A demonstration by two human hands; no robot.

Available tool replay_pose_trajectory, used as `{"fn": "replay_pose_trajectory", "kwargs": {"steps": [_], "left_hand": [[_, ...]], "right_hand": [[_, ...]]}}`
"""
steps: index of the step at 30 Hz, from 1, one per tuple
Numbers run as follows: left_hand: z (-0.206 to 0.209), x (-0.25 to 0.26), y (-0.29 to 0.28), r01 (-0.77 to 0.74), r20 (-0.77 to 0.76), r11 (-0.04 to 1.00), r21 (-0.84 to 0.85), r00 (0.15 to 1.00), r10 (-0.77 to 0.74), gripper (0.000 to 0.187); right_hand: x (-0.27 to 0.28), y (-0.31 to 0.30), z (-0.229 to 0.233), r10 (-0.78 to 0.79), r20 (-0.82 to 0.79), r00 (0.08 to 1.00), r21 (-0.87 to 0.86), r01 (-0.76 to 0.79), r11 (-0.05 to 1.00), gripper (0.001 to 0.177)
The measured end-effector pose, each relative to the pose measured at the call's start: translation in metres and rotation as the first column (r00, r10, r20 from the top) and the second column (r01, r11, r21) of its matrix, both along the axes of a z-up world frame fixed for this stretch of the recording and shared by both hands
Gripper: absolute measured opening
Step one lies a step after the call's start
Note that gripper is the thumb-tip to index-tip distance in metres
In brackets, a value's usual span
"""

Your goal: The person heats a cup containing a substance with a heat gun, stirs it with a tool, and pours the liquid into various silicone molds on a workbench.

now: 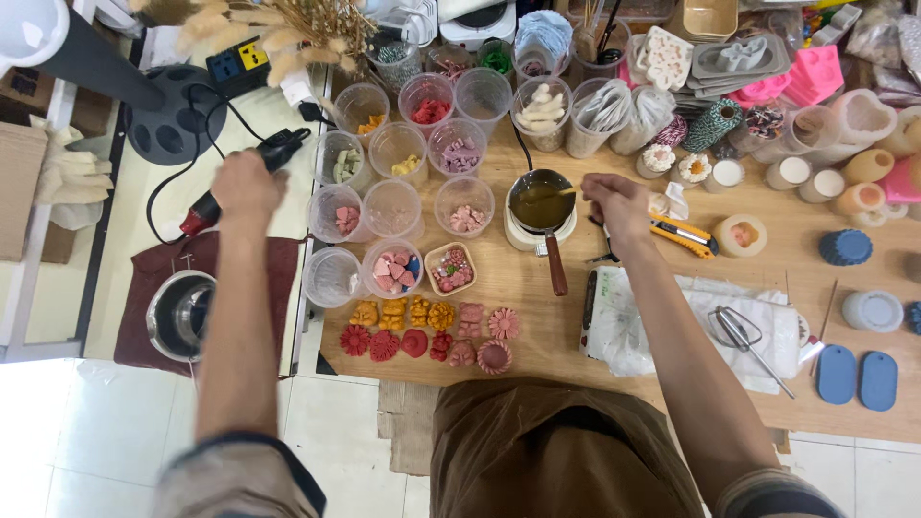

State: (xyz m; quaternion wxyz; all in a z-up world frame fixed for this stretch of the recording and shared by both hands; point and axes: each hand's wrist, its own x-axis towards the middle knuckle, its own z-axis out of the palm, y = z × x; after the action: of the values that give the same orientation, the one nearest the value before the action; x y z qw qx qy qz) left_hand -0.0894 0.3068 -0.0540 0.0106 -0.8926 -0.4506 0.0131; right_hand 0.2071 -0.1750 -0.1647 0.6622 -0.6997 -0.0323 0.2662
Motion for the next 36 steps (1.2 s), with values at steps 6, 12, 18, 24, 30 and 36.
{"fn": "replay_pose_trajectory", "kwargs": {"steps": [6, 12, 18, 24, 30, 36], "left_hand": [[-0.029, 0.011, -0.23, 0.344, 0.708, 0.743, -0.574, 0.664, 0.24, 0.012], [-0.076, 0.067, -0.408, 0.257, 0.208, -0.024, -0.966, 0.83, 0.517, 0.077], [-0.101, 0.083, -0.43, 0.443, 0.121, -0.252, -0.86, 0.657, 0.744, 0.085], [-0.104, 0.062, -0.402, 0.386, 0.278, -0.031, -0.922, 0.714, 0.643, 0.067], [-0.107, 0.057, -0.384, 0.312, 0.379, 0.216, -0.925, 0.751, 0.541, 0.06], [-0.116, 0.054, -0.383, 0.315, 0.382, 0.216, -0.924, 0.758, 0.529, 0.058]], "right_hand": [[-0.022, 0.015, 0.033, 0.253, 0.458, 0.852, -0.22, -0.167, 0.961, 0.017], [-0.02, 0.007, 0.06, 0.274, 0.727, 0.63, -0.311, -0.054, 0.949, 0.016], [-0.019, 0.002, 0.04, 0.379, 0.445, 0.812, -0.243, -0.298, 0.923, 0.017], [-0.002, -0.011, 0.034, 0.279, 0.499, 0.82, -0.248, -0.173, 0.953, 0.02], [0.007, -0.01, 0.019, 0.351, 0.233, 0.907, -0.447, -0.221, 0.867, 0.03], [0.099, -0.099, -0.006, 0.435, 0.632, 0.641, -0.596, 0.043, 0.802, 0.021]]}}
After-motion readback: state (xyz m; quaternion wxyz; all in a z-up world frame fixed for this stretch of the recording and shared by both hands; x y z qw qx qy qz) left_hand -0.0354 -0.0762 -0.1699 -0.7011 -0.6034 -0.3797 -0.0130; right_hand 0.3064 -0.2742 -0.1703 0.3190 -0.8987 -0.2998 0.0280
